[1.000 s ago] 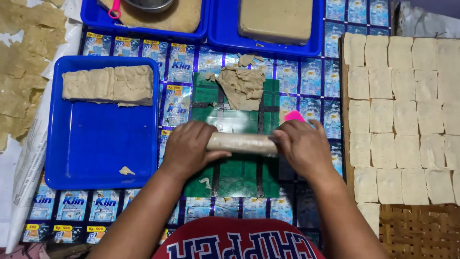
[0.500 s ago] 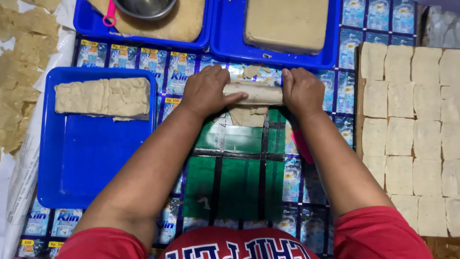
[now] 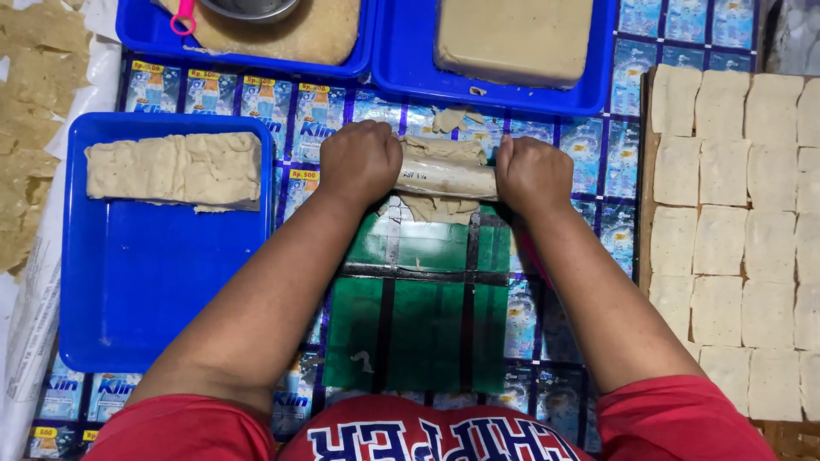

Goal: Rolling out dough and cutting it into squares to prepare snacks.

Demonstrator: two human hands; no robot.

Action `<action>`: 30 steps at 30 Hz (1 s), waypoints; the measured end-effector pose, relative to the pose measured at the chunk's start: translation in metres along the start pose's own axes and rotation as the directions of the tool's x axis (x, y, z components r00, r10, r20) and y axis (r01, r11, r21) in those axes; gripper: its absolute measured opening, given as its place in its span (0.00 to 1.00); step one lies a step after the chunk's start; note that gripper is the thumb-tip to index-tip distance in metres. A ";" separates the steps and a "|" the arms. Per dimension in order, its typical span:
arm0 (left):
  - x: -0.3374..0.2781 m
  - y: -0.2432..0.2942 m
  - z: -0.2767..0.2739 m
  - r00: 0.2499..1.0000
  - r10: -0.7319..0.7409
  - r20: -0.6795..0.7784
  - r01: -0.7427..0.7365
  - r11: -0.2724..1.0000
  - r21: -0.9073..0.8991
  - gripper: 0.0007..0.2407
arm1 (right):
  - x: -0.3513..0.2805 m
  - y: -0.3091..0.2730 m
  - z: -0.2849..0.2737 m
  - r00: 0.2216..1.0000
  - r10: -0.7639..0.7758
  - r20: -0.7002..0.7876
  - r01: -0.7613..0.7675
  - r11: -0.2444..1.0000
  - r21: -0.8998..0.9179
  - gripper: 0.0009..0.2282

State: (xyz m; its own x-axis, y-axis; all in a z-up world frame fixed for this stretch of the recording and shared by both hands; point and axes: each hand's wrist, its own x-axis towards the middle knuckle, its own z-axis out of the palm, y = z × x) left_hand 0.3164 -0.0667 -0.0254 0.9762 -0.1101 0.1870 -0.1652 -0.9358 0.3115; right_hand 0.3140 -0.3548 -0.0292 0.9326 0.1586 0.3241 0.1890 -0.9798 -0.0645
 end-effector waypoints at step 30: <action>-0.019 0.030 -0.041 0.986 -0.013 0.164 0.007 0.999 0.033 0.31 | 0.007 -0.036 -0.057 0.920 0.077 0.383 -0.127 0.986 0.107 0.29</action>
State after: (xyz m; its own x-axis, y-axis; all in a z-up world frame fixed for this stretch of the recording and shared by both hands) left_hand 0.2870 -0.0794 0.0183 0.9880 -0.1516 0.0279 -0.1533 -0.9470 0.2823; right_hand 0.2963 -0.3250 0.0289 0.9908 0.1166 -0.0685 0.1003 -0.9735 -0.2057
